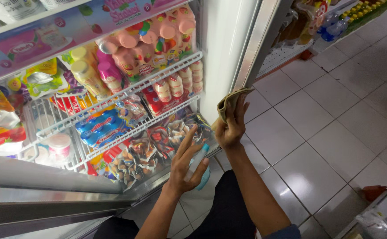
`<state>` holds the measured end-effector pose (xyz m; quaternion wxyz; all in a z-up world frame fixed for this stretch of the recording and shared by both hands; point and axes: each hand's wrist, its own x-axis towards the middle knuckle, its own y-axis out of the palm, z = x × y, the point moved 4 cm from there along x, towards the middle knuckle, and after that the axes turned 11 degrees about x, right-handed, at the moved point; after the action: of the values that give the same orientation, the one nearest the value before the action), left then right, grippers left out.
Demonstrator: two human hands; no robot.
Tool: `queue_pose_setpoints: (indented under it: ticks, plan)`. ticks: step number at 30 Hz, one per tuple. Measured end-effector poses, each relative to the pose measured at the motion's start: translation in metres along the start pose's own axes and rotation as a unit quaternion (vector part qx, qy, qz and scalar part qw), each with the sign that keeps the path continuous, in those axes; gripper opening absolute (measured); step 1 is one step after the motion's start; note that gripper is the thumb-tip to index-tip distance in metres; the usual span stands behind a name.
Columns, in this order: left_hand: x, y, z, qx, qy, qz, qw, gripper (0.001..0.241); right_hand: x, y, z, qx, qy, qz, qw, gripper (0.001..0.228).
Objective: The person wipes the exterior surfaces of a double-door glass-front refrigerator using a spray bottle and a cloth.
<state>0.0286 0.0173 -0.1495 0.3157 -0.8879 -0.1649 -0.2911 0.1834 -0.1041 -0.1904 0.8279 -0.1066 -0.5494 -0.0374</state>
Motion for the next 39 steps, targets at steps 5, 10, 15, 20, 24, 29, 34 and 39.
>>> queue_pose_setpoints:
  ticks: [5,10,15,20,24,29,34,39]
  plan:
    - [0.000,-0.009,0.001,-0.009,0.007,0.000,1.000,0.029,0.022,-0.010,0.002,0.079,-0.005,-0.071,0.994,0.037]
    - [-0.009,-0.025,0.004,-0.010,-0.008,-0.009,1.000,0.030,0.025,0.021,0.022,0.121,0.022,-0.081,0.989,0.045]
    - [-0.031,-0.055,0.005,0.010,0.025,-0.061,0.998,0.033,-0.001,0.044,0.056,0.118,0.014,-0.051,0.992,0.047]
    - [-0.063,-0.092,0.006,0.005,-0.009,-0.096,0.995,0.035,-0.031,0.073,0.100,0.111,-0.037,0.011,0.993,0.050]
    - [-0.087,-0.126,0.003,0.020,-0.005,-0.134,0.991,0.035,-0.053,0.100,0.137,0.134,-0.079,0.050,0.987,0.049]
    - [-0.130,-0.176,-0.002,0.106,-0.034,-0.172,0.979,0.035,-0.062,0.126,0.185,0.136,-0.137,0.108,0.975,0.045]
    - [-0.171,-0.218,0.000,0.150,-0.049,-0.268,0.950,0.038,-0.063,0.149,0.244,0.156,-0.179,0.156,0.959,0.041]
    - [-0.193,-0.235,0.003,0.186,-0.046,-0.320,0.928,0.039,-0.068,0.167,0.281,0.146,-0.255,0.174,0.940,0.036]
